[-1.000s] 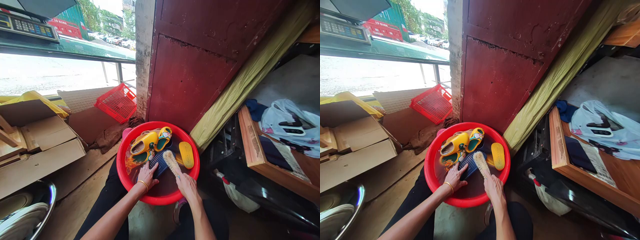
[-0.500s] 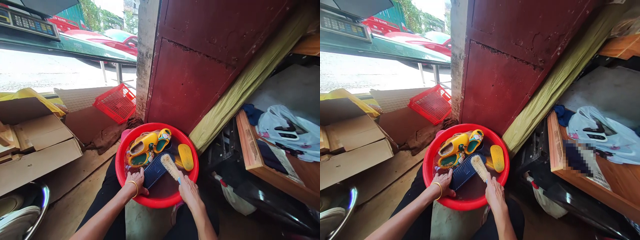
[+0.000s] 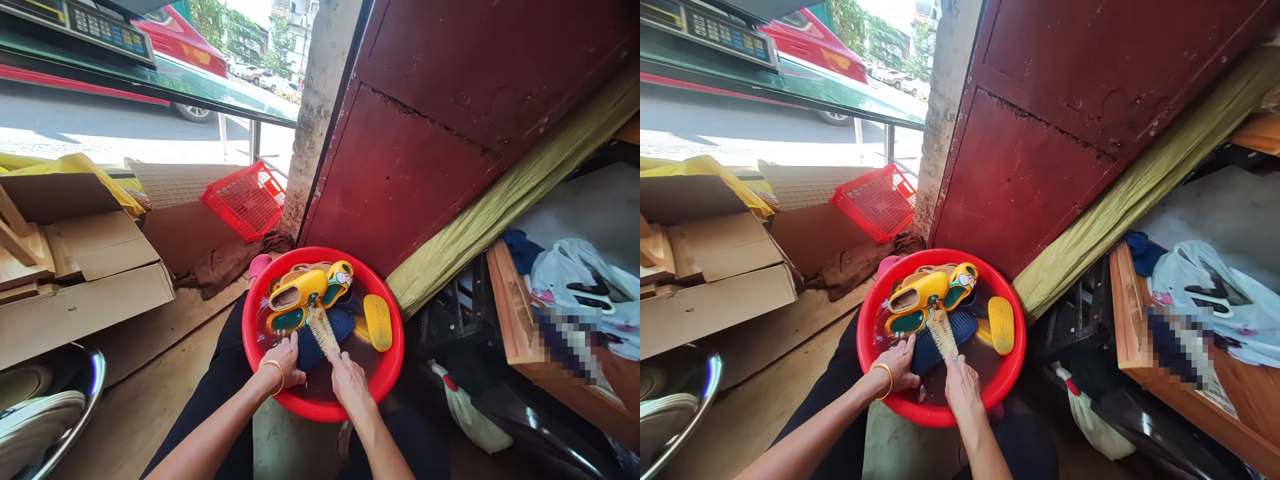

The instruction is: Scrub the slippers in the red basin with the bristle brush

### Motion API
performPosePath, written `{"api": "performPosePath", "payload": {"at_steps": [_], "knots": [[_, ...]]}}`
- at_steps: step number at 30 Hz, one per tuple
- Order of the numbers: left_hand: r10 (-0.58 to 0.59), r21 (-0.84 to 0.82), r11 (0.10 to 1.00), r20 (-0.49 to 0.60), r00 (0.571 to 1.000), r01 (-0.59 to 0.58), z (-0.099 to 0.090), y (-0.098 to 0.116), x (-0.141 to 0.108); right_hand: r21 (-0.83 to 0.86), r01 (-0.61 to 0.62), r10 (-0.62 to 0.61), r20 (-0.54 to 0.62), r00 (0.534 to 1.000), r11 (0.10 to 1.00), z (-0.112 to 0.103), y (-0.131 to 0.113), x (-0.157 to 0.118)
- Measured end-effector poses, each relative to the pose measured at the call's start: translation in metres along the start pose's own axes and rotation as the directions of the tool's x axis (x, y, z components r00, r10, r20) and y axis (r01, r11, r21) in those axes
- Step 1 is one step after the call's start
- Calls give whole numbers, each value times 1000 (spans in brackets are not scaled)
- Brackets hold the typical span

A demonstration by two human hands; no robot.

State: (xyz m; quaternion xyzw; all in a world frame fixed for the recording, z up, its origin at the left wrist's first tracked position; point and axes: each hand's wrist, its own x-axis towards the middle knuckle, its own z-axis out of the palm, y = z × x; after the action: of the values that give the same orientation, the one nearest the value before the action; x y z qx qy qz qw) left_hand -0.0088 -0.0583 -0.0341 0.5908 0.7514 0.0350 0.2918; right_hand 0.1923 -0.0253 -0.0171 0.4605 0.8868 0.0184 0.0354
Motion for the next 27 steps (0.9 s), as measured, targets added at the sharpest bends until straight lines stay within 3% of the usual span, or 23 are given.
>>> {"api": "performPosePath", "payload": {"at_steps": [3,9,11,16,18,23,27], "knots": [[-2,-20,1000,-19,1000,2,1,-2,1,45,42,-44,32,999,998,1,3,-4],[49,-108,993,-62,997,-56,6,-7,7,128,150,-160,71,985,980,-3,41,-77],[71,-124,989,-85,994,-81,6,-8,7,97,101,-111,101,989,990,-7,38,-72],[72,-111,991,-81,994,-80,1,-7,1,6,-59,58,169,984,998,-20,11,-9],[83,-132,987,-104,991,-96,-1,-6,-2,20,-69,64,179,982,997,-26,3,2],[118,-188,970,-188,975,-154,0,-8,-3,139,148,-174,196,965,979,-30,-1,-32],[162,-189,963,-164,973,-192,1,-10,-1,76,80,-92,176,980,994,-25,9,-43]]}}
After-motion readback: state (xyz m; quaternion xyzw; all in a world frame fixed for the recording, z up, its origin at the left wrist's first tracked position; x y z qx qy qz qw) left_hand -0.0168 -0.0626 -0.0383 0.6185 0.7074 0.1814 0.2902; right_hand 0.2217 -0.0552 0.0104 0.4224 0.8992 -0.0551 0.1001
